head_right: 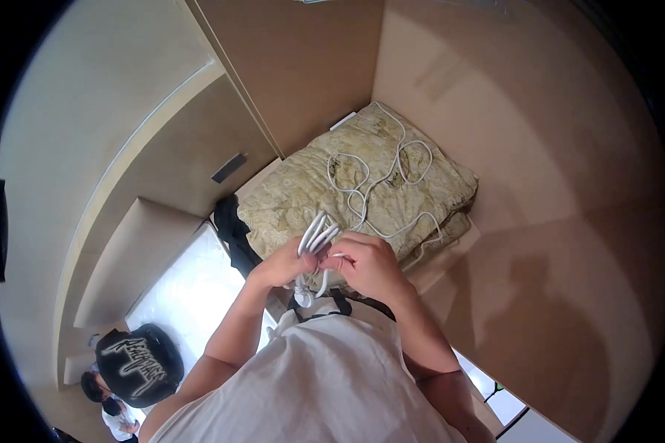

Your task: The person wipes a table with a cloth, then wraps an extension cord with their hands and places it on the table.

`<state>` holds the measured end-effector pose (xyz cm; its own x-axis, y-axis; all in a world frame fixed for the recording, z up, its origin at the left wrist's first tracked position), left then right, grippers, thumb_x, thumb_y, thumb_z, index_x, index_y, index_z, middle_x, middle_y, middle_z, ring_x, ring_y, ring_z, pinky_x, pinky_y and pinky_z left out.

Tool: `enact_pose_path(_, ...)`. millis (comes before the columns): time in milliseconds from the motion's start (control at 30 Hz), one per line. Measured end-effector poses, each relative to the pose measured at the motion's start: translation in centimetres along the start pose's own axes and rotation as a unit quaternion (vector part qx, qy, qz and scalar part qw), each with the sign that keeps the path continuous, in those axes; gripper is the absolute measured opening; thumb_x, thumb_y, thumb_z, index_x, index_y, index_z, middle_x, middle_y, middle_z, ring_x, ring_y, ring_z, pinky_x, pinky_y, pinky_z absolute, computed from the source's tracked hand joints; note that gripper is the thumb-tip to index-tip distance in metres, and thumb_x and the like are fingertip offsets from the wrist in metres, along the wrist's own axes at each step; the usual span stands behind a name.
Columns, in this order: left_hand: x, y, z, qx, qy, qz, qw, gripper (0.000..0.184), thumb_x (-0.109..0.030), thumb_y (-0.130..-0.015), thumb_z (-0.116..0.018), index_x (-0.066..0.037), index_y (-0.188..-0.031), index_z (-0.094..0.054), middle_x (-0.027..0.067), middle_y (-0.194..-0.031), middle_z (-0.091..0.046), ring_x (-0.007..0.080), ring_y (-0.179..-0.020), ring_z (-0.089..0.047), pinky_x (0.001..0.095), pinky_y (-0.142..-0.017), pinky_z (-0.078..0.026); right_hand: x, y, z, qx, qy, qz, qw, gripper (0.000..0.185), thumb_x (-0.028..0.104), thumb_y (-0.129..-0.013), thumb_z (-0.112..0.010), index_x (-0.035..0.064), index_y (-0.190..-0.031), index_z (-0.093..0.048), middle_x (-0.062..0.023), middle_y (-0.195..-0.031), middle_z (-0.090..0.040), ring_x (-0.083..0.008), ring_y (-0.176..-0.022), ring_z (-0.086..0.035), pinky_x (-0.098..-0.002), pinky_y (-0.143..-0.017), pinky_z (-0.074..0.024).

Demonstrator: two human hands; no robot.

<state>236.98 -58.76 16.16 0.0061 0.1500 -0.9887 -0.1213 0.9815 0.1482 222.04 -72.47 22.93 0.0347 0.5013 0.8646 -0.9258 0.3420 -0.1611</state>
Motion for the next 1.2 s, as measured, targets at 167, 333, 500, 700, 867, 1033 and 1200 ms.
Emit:
enact_pose_path(167,0.9,-0.6,-1.4,-0.010,0.117,-0.037,0.992,0.066,-0.065,-0.090,-0.065,-0.002,-0.111,-0.059,0.0037,-0.090,-0.059,0.0139,-0.076,-0.054,0.0287,-0.070,-0.046,1.0,-0.3,0.6,-0.028,-0.020,0.033,0.999,0.015,0.012,-0.081,-0.080,0.0025,-0.083,-0.069,-0.0097,-0.076,-0.061,-0.0289,-0.066,-0.061,-0.0372,-0.060,-0.0472)
enact_pose_path(333,1.4,0.2,-0.8,0.016,0.479,0.044,0.877,0.042,-0.043,-0.098,-0.064,-0.004,-0.111,-0.057,0.0033,-0.078,-0.049,0.0085,-0.056,-0.037,0.0240,-0.052,-0.033,0.2,-0.6,2.1,-0.047,-0.012,0.037,0.998,0.017,0.012,-0.082,-0.082,0.0013,-0.080,-0.068,-0.0084,-0.071,-0.057,-0.0220,-0.060,-0.056,-0.0330,-0.054,-0.0437)
enact_pose_path(500,1.5,1.4,1.4,-0.005,0.480,-0.011,0.877,0.043,-0.040,-0.097,-0.066,-0.006,-0.119,-0.055,0.0016,-0.079,-0.048,0.0079,-0.061,-0.039,0.0232,-0.052,-0.031,-0.1,-0.4,4.0,-0.023,-0.033,0.020,0.999,0.013,0.003,-0.078,-0.081,-0.0001,-0.080,-0.069,-0.0074,-0.070,-0.059,-0.0169,-0.057,-0.055,-0.0293,-0.052,-0.0439)
enact_pose_path(700,-0.4,0.2,-1.7,-0.084,0.095,-0.027,0.992,0.080,-0.048,-0.080,-0.084,-0.003,-0.134,-0.046,0.0031,-0.098,-0.052,0.0127,-0.083,-0.050,0.0253,-0.073,-0.042,1.1,-1.6,1.3,-0.029,-0.031,0.054,0.998,0.017,0.008,-0.075,-0.084,0.0021,-0.079,-0.069,-0.0077,-0.072,-0.060,-0.0198,-0.060,-0.058,-0.0314,-0.055,-0.0462)
enact_pose_path(867,-3.0,-0.8,-5.2,0.000,0.082,-0.012,0.997,0.043,-0.028,-0.095,-0.072,-0.002,-0.122,-0.053,0.0032,-0.100,-0.053,0.0136,-0.091,-0.052,0.0300,-0.079,-0.046,1.0,-2.5,0.5,-0.152,0.045,0.093,0.983,0.026,0.016,-0.072,-0.087,0.0038,-0.085,-0.068,-0.0067,-0.085,-0.061,-0.0229,-0.069,-0.062,-0.0332,-0.061,-0.0508)
enact_pose_path(1033,-2.7,-0.3,-4.3,0.015,0.251,0.008,0.968,0.026,-0.021,-0.097,-0.069,-0.006,-0.110,-0.052,0.0017,-0.091,-0.051,0.0127,-0.080,-0.053,0.0300,-0.072,-0.047,-1.6,-2.9,0.9,-0.221,-0.014,0.114,0.968,0.032,0.020,-0.081,-0.083,0.0038,-0.101,-0.066,-0.0083,-0.101,-0.062,-0.0245,-0.079,-0.063,-0.0333,-0.064,-0.0527)
enact_pose_path(1200,-3.1,0.3,-2.3,-0.014,0.438,-0.057,0.897,0.035,-0.032,-0.094,-0.074,-0.009,-0.108,-0.052,0.0025,-0.086,-0.048,0.0155,-0.076,-0.049,0.0327,-0.071,-0.046,-6.0,0.1,-0.8,-0.146,-0.152,-0.116,0.971,0.023,0.020,-0.106,-0.054,0.0000,-0.103,-0.064,-0.0041,-0.076,-0.059,-0.0108,-0.069,-0.053,-0.0270,-0.063,-0.0437)
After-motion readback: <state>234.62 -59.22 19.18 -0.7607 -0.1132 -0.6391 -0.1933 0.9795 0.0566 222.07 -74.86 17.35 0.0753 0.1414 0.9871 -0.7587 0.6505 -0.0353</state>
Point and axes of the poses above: each hand's wrist, its own y-axis away from the middle knuckle, its own z-axis out of the back of the hand, x = y × z, the point moved 2 cm from there along -y, towards the middle knuckle
